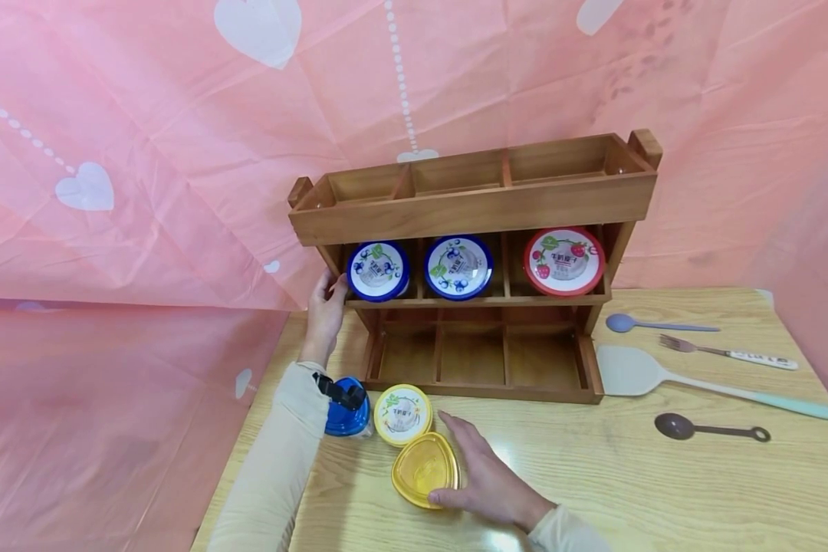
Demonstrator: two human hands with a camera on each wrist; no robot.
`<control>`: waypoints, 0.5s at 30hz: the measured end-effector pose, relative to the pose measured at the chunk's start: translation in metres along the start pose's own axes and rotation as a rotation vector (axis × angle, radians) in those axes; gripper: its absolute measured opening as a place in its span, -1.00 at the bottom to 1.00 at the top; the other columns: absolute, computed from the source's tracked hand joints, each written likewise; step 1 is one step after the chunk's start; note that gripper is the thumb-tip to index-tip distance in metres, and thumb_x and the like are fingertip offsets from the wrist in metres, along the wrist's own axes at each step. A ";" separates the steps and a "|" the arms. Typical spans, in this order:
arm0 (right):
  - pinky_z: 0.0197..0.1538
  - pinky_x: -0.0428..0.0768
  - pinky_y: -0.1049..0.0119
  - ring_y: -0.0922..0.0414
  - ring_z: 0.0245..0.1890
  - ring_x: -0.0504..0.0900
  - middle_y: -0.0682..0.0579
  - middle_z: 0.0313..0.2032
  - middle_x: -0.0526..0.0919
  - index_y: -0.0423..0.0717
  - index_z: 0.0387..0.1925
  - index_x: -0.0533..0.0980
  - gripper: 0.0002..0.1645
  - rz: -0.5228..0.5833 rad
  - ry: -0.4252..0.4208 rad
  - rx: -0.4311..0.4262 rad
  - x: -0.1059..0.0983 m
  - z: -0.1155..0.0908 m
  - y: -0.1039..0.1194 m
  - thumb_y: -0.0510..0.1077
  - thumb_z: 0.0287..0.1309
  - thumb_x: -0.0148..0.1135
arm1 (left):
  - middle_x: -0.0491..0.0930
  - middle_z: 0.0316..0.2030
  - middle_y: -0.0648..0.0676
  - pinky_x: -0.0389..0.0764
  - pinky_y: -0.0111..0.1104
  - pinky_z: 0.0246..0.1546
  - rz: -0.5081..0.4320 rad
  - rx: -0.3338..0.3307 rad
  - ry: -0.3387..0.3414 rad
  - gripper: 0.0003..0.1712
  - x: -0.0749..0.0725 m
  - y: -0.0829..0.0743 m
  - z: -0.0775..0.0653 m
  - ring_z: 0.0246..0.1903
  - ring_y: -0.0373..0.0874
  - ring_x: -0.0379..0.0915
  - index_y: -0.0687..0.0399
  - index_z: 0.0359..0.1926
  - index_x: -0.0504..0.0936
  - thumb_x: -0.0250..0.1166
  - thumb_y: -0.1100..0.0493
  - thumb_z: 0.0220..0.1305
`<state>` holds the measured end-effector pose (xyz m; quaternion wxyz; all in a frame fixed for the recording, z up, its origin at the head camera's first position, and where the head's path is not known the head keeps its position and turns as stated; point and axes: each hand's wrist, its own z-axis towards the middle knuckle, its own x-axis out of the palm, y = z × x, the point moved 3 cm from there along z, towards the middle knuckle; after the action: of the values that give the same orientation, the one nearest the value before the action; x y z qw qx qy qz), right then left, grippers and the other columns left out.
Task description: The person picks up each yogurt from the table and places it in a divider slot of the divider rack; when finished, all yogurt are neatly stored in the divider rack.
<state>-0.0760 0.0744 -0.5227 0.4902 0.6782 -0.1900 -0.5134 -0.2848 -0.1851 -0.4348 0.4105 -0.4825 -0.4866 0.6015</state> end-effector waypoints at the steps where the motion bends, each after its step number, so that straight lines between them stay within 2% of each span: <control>1: 0.29 0.32 -0.32 -0.26 0.40 0.23 -0.22 0.44 0.19 0.04 0.54 -0.02 0.34 -0.006 0.001 -0.004 0.001 -0.001 0.000 0.38 -0.14 0.45 | 0.34 0.40 -0.01 0.35 -0.12 0.38 -0.003 0.002 -0.001 -0.42 0.000 0.000 0.000 0.37 0.00 0.27 -0.26 0.44 0.30 0.10 -0.13 0.46; 8: 0.26 0.34 -0.33 -0.27 0.36 0.30 -0.22 0.40 0.24 -0.05 0.53 0.00 0.36 -0.027 -0.013 -0.051 0.006 -0.005 -0.001 0.39 -0.17 0.45 | 0.36 0.38 0.01 0.37 -0.12 0.37 -0.015 0.009 -0.003 -0.42 0.000 0.000 0.000 0.35 0.00 0.30 -0.23 0.44 0.31 0.11 -0.11 0.46; 15: 0.23 0.42 -0.24 -0.19 0.31 0.38 -0.15 0.34 0.33 -0.01 0.49 0.07 0.27 -0.047 -0.028 -0.083 0.009 -0.008 -0.002 0.35 -0.14 0.46 | 0.35 0.39 0.02 0.37 -0.13 0.37 -0.009 0.005 -0.001 -0.40 0.000 0.000 0.001 0.35 0.01 0.29 -0.22 0.45 0.30 0.11 -0.12 0.46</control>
<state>-0.0662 0.0719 -0.5293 0.5029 0.6544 -0.1595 -0.5416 -0.2855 -0.1850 -0.4349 0.4143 -0.4789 -0.4875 0.6012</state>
